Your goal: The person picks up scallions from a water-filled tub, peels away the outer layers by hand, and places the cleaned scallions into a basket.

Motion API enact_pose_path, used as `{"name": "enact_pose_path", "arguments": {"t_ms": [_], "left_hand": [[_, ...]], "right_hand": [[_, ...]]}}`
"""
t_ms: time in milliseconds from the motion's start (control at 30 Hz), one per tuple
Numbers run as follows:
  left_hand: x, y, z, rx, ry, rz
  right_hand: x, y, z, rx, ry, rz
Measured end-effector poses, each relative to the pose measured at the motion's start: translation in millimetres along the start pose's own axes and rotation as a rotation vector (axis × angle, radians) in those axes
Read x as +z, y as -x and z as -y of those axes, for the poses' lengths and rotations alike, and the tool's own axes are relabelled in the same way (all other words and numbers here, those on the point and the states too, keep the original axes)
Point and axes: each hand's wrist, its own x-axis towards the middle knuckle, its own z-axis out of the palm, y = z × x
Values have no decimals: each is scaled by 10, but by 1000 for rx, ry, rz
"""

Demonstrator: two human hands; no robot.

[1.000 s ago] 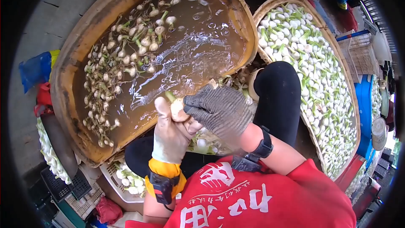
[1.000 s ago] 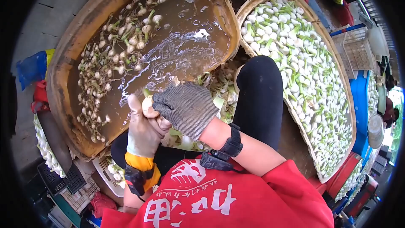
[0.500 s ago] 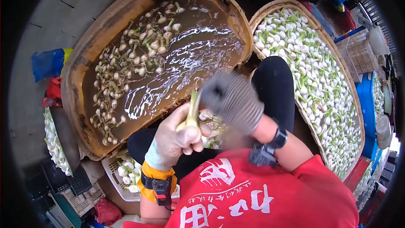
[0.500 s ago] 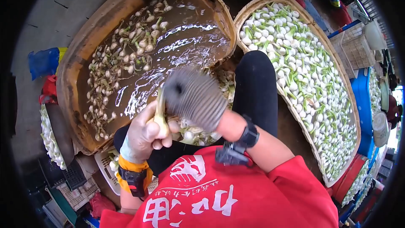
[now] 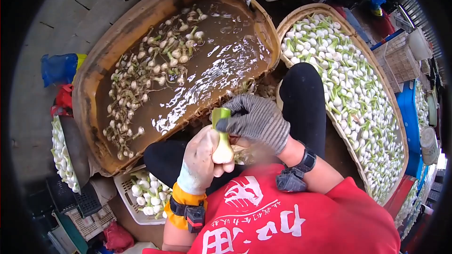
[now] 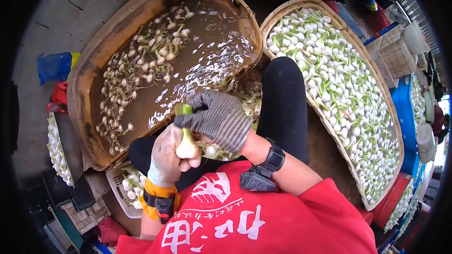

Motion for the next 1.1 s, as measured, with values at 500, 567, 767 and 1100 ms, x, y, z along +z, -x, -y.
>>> {"name": "enact_pose_path", "arguments": {"t_ms": [500, 567, 767, 1100], "left_hand": [[-546, -442, 626, 233, -166, -213], [-425, -403, 345, 439, -745, -9], [-1589, -498, 228, 196, -796, -286], [-5012, -668, 1844, -504, -868, -627]], "right_hand": [[-638, 92, -75, -525, 501, -984], [-725, 50, -72, -433, 516, -956], [-325, -72, -215, -261, 400, -300], [159, -602, -661, -28, 422, 70]]}}
